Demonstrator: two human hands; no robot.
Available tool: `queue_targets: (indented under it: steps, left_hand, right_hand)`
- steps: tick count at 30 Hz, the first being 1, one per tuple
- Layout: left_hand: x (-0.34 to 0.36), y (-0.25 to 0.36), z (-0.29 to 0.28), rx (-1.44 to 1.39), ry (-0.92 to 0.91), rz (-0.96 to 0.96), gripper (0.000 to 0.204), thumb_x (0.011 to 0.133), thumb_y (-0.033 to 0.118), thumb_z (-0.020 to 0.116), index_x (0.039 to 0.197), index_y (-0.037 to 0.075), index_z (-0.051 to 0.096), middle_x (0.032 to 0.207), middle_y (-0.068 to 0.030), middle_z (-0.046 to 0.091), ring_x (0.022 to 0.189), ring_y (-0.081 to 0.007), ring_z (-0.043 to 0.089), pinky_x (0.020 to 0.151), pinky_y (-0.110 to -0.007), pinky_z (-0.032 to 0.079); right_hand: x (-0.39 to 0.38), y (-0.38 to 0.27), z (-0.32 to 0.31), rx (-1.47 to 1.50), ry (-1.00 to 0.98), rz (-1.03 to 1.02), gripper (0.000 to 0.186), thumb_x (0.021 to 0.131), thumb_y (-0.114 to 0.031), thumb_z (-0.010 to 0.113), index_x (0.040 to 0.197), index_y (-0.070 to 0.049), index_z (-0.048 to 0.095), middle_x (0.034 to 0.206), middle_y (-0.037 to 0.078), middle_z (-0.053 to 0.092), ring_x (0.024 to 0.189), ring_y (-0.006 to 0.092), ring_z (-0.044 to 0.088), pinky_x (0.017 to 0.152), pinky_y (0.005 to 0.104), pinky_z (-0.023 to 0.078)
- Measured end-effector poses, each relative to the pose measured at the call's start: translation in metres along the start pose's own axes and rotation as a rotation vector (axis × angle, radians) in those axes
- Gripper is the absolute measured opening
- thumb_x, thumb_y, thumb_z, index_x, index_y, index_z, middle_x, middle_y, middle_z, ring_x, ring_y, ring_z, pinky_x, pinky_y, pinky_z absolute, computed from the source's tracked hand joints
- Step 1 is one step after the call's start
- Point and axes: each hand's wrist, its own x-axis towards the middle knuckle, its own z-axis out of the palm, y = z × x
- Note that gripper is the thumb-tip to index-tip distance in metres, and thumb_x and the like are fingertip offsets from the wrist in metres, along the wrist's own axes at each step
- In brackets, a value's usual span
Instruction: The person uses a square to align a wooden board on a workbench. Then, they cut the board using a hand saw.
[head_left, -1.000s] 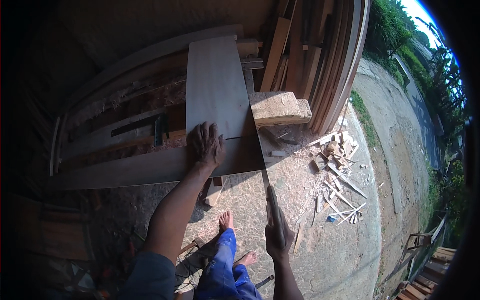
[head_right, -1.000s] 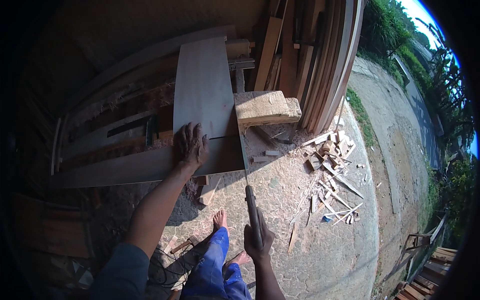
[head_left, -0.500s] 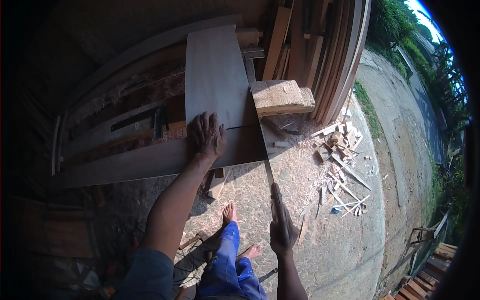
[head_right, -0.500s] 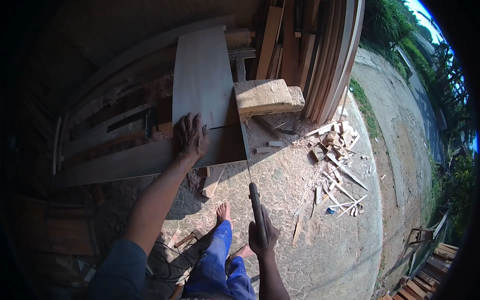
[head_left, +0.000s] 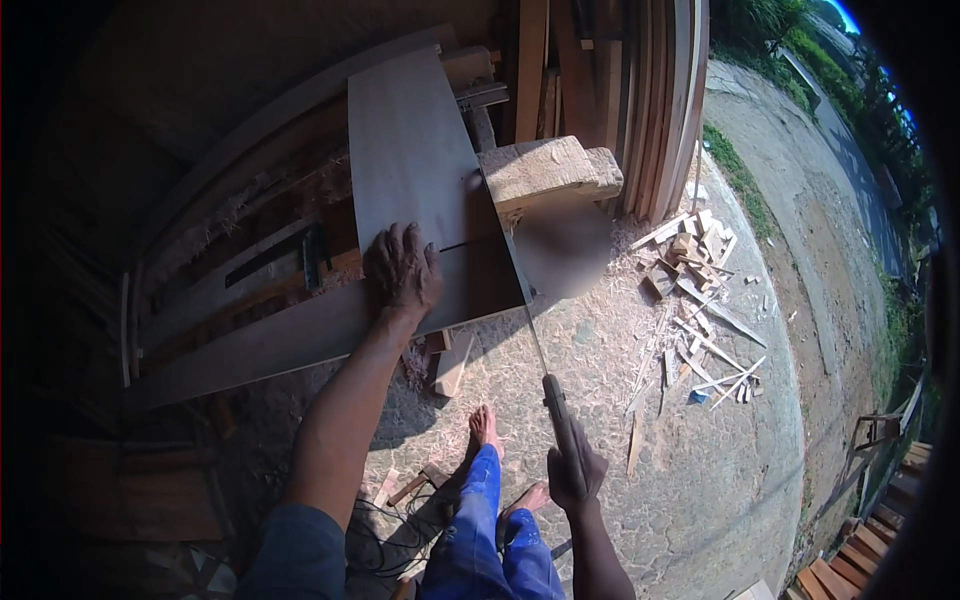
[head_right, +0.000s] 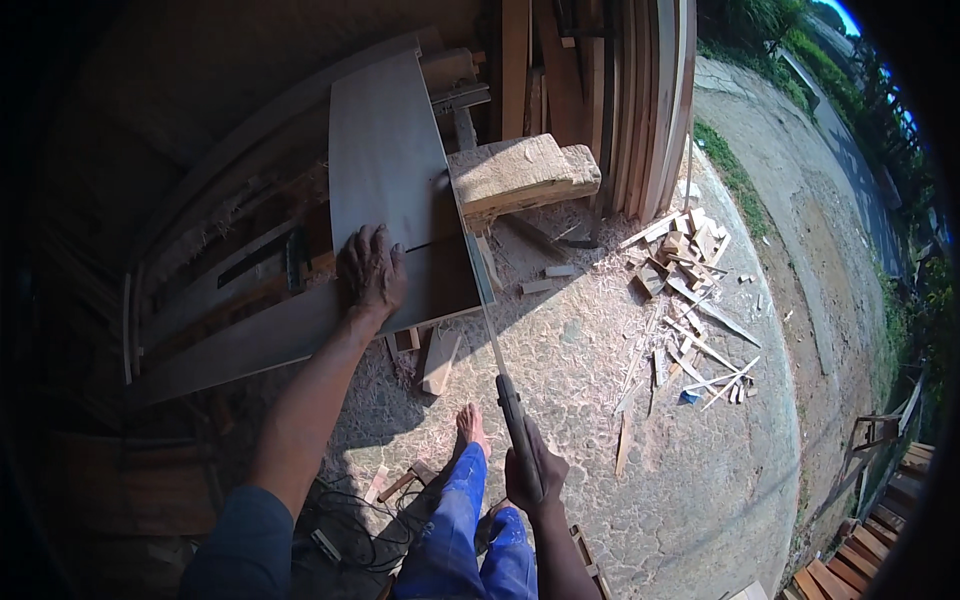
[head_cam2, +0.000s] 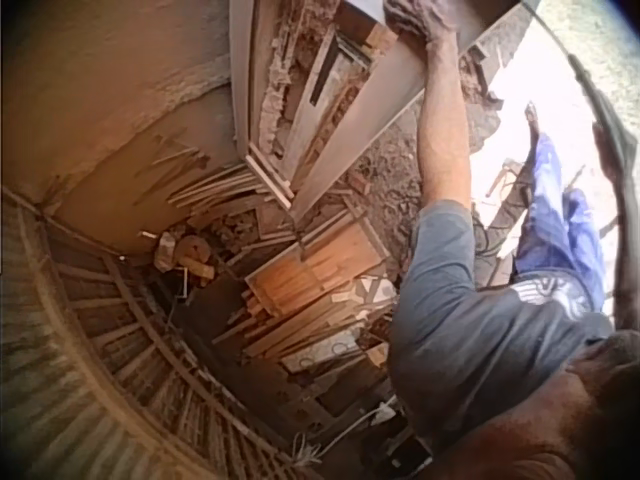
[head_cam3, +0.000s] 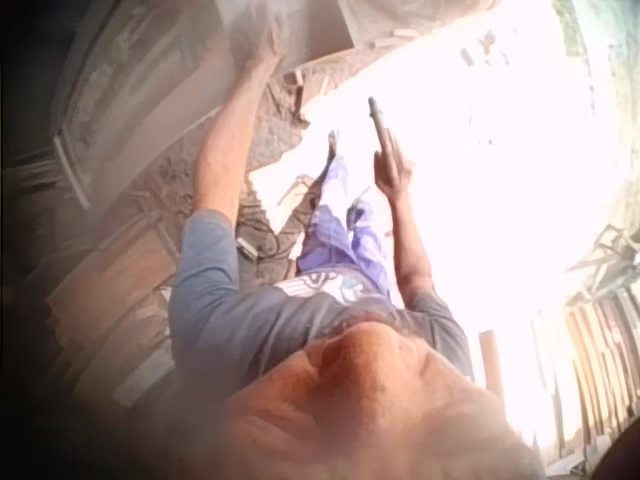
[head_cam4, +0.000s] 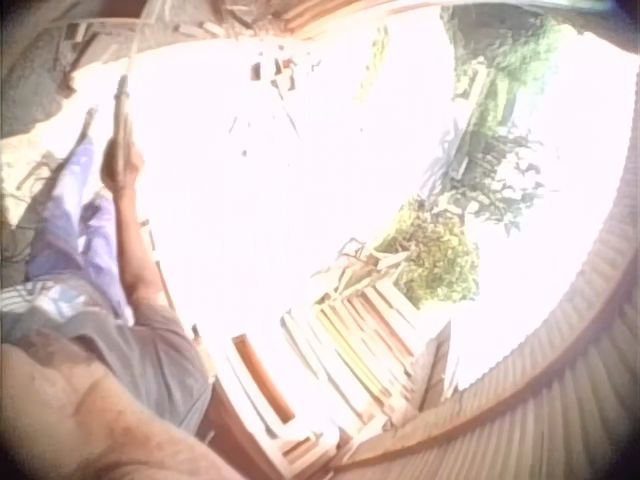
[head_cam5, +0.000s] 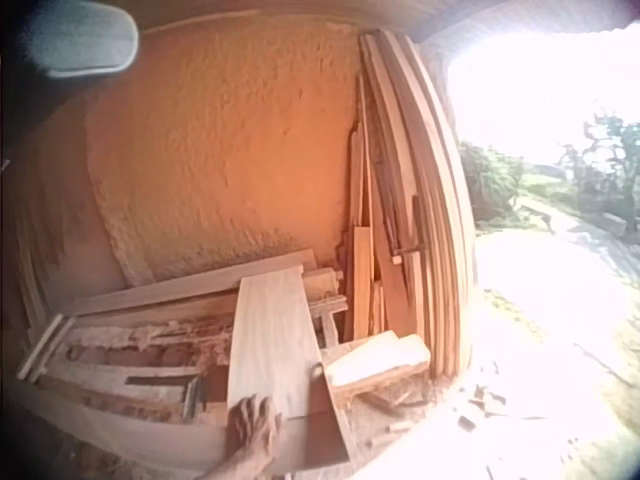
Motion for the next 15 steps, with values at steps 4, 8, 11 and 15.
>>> queue_targets:
  steps: [4, 8, 11, 15]
  left_hand:
    - [0.002, -0.001, -0.009, 0.004, -0.048, -0.014, 0.047, 0.099, 0.034, 0.056, 0.137, 0.006, 0.054, 0.146, -0.0177, 0.046, 0.138, -0.0413, 0.039, 0.115, -0.057, 0.029]
    - [0.007, -0.002, -0.016, -0.007, -0.086, -0.028, 0.047, 0.101, 0.033, 0.054, 0.139, 0.006, 0.053, 0.146, -0.0183, 0.046, 0.136, -0.0412, 0.040, 0.114, -0.057, 0.029]
    - [-0.010, -0.018, -0.013, 0.046, -0.107, -0.066, 0.047, 0.101, 0.033, 0.054, 0.139, 0.006, 0.053, 0.145, -0.0184, 0.046, 0.136, -0.0407, 0.040, 0.114, -0.057, 0.030]
    - [0.002, 0.001, -0.001, 0.012, -0.026, 0.019, 0.045, 0.101, 0.032, 0.055, 0.137, 0.006, 0.053, 0.144, -0.0175, 0.047, 0.135, -0.0403, 0.041, 0.113, -0.057, 0.030]
  right_hand:
    - [0.118, -0.026, 0.030, 0.415, 0.000, 0.112, 0.065, 0.087, -0.009, 0.070, 0.149, -0.008, 0.053, 0.097, 0.021, 0.073, 0.069, 0.0343, 0.072, 0.062, 0.0371, 0.055]
    - [-0.057, 0.012, -0.010, 0.078, -0.008, 0.010, 0.061, 0.083, -0.012, 0.074, 0.141, 0.001, 0.058, 0.089, 0.018, 0.073, 0.060, 0.0284, 0.070, 0.053, 0.0399, 0.053]
    - [-0.134, 0.013, -0.047, -0.072, -0.105, -0.037, 0.059, 0.075, -0.010, 0.077, 0.132, -0.005, 0.065, 0.102, 0.017, 0.075, 0.057, 0.0275, 0.068, 0.051, 0.0366, 0.053]
    - [-0.017, 0.015, 0.017, 0.053, 0.054, 0.016, 0.059, 0.079, -0.005, 0.075, 0.137, -0.004, 0.062, 0.117, 0.021, 0.073, 0.068, 0.0279, 0.073, 0.059, 0.0375, 0.056]
